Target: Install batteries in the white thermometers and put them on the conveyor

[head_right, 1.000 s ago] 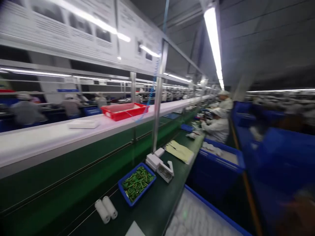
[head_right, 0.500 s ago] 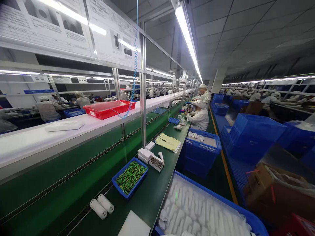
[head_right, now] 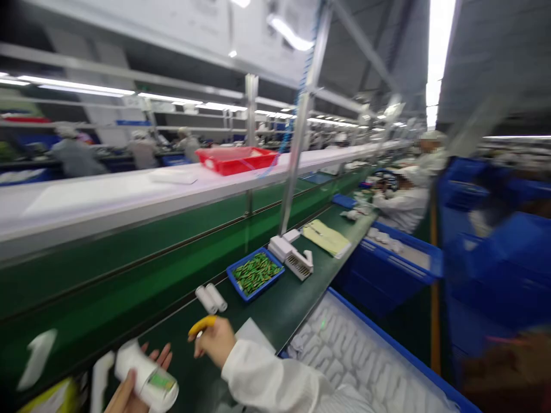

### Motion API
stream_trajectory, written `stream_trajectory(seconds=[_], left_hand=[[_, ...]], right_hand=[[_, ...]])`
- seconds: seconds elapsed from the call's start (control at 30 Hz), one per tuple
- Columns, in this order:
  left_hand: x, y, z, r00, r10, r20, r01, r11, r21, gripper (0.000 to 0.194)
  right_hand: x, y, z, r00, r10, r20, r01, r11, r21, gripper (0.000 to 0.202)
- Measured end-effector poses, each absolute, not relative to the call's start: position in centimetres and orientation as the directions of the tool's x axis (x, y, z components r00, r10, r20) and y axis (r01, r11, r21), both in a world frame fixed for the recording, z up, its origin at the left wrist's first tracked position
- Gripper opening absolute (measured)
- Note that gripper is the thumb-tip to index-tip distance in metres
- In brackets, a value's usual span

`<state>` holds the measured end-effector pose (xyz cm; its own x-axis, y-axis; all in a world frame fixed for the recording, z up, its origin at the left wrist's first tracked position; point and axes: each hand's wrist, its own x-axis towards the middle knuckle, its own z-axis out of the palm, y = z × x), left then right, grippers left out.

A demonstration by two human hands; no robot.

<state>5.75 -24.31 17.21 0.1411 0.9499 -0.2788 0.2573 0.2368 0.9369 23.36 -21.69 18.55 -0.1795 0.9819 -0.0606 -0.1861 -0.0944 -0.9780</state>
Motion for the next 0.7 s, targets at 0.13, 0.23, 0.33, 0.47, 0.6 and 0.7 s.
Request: stream_trajectory(seconds=[0.13,0.23,0.33,0.47,0.6,0.7], left_hand=[[5.8,-25.9,18.8,-0.071,0.918,-0.390,-0.626,0.263,0.734,0.062],[6.3,-26.2,20.2,-0.060,0.942,-0.329,-0.617,0.224,0.755,0.062],[6.5,-26.6,20.8,-0.051,0.958,-0.281,-0.568,0.203,0.797,0.058],[6.3,-27.0,21.1,-0.048,0.973,-0.224,-0.562,0.159,0.811,0.053],[6.0,-26.8,21.5,-0.114,0.975,-0.190,-0.557,0.095,0.825,0.056],[6.0,-26.6,21.5,-0.166,0.968,-0.187,-0.544,0.068,0.836,0.058]], right_hand=[[23.8,-20.7,19.4,-0.196,0.976,-0.094,-0.260,-0.144,-0.955,0.041],[23.6,-20.7,20.8,-0.185,0.978,-0.098,-0.270,-0.146,-0.952,0.039],[22.9,-21.2,21.8,-0.200,0.975,-0.100,-0.264,-0.152,-0.952,0.040],[21.7,-21.5,22.3,-0.240,0.969,-0.055,-0.202,-0.106,-0.974,0.035],[21.6,-21.4,22.3,-0.342,0.940,-0.003,-0.067,-0.028,-0.997,0.024],[21.8,-21.6,22.4,-0.408,0.913,0.016,0.101,0.063,-0.993,0.017]])
